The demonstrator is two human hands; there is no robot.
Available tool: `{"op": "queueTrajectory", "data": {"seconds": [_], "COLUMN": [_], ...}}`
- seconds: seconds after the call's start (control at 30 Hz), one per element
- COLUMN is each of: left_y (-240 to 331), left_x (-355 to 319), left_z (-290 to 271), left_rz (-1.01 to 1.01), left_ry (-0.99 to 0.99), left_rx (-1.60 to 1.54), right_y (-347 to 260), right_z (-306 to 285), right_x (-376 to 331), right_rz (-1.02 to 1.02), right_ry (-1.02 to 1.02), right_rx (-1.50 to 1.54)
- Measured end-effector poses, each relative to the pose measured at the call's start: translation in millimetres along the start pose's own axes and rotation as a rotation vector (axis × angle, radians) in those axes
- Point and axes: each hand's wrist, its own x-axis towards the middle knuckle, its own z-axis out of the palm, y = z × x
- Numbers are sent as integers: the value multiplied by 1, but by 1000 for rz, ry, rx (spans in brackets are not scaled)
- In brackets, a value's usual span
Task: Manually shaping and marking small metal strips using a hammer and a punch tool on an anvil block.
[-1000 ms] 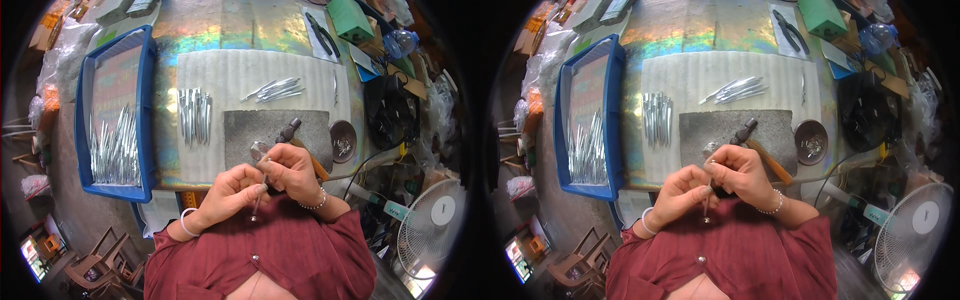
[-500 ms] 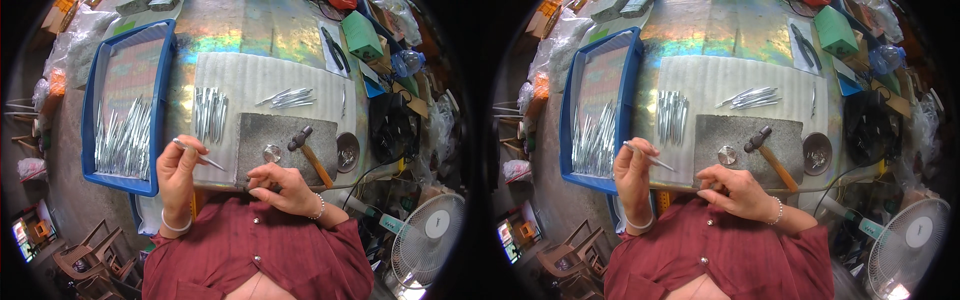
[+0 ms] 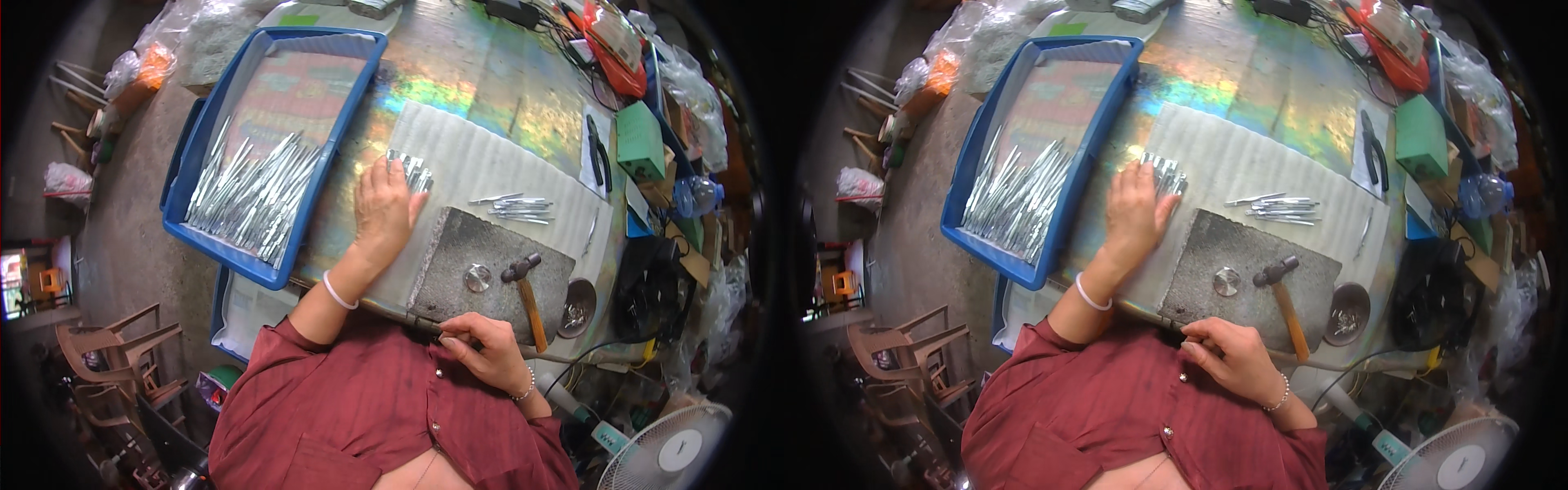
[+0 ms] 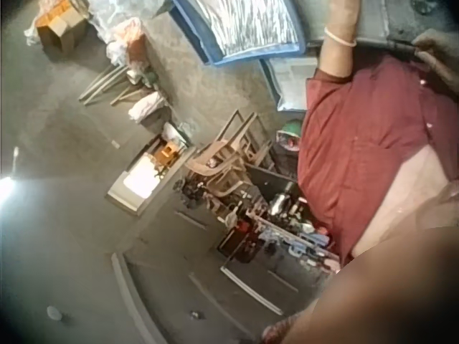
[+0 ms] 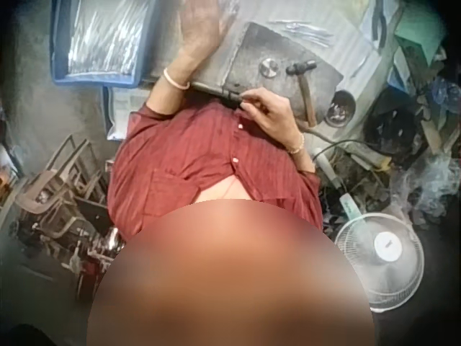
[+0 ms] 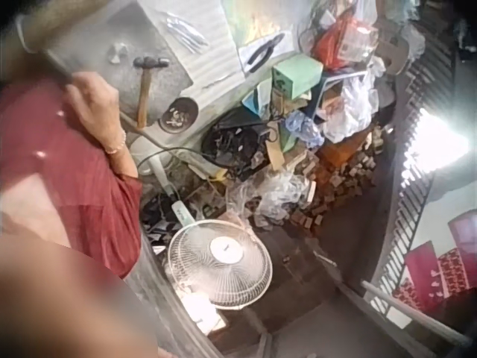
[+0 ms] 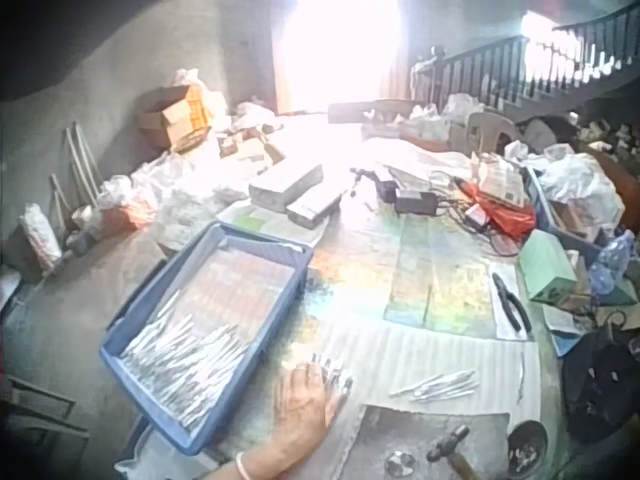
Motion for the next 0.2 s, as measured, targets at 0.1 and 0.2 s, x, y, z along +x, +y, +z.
{"op": "queueTrajectory", "data": {"seconds": [0.1, 0.2], "left_y": [6, 6], "left_x": [-11, -11], "left_z": [10, 14], "left_rz": [21, -2], "left_ry": [22, -36], "left_rx": [27, 36], "right_y": [0, -1], "right_z": [0, 1], "right_x": [3, 4], "right_rz": [-18, -28], "right_ry": [9, -25], "right_rx": [-40, -52]}}
